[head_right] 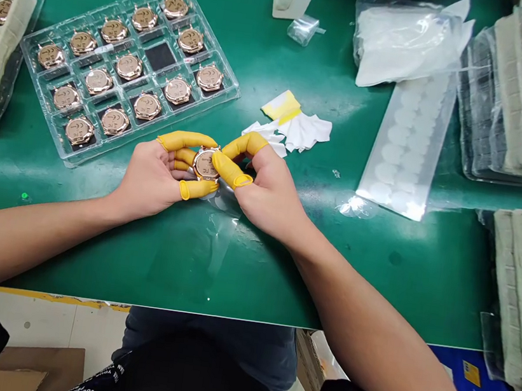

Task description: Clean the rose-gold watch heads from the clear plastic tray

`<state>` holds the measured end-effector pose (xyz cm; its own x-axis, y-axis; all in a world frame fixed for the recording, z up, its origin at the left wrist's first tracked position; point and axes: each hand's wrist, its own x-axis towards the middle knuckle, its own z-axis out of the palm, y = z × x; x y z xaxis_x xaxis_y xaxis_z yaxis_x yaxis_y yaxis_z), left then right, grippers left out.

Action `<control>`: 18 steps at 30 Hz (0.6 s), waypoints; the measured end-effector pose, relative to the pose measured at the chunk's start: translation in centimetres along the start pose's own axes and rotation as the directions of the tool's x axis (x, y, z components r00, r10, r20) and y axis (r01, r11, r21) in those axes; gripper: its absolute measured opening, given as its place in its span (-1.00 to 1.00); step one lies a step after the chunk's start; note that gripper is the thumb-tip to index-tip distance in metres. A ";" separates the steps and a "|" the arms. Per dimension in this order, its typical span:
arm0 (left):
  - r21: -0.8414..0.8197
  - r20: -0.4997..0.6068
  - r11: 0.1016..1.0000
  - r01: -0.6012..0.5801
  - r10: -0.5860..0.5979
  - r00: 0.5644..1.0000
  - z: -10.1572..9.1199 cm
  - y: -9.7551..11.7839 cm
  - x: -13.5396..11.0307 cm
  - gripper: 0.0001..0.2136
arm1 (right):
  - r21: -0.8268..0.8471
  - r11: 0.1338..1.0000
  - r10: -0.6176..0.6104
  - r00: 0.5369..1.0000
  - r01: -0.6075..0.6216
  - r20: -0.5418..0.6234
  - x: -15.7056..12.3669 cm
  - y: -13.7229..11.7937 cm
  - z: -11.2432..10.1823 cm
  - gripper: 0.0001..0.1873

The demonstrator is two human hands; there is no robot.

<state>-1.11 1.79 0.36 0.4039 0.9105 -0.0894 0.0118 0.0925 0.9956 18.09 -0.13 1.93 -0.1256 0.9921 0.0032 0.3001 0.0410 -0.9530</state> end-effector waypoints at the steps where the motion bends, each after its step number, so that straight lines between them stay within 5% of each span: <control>1: 0.002 0.001 1.000 -0.003 0.003 1.000 0.0 0.0 0.0 -0.48 | -0.001 1.000 0.000 1.000 0.000 0.002 0.0 0.0 -0.1 -0.49; 18: 0.011 -0.018 1.000 -0.015 0.015 1.000 0.1 -0.2 0.0 -0.47 | -0.019 1.000 -0.015 1.000 0.014 -0.022 -0.3 0.4 0.2 -0.52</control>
<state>-1.08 1.70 0.13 0.3877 0.9187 -0.0749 0.0163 0.0744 0.9971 18.03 -0.47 1.45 -0.1087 0.9938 0.0239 0.3165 0.0574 -0.9469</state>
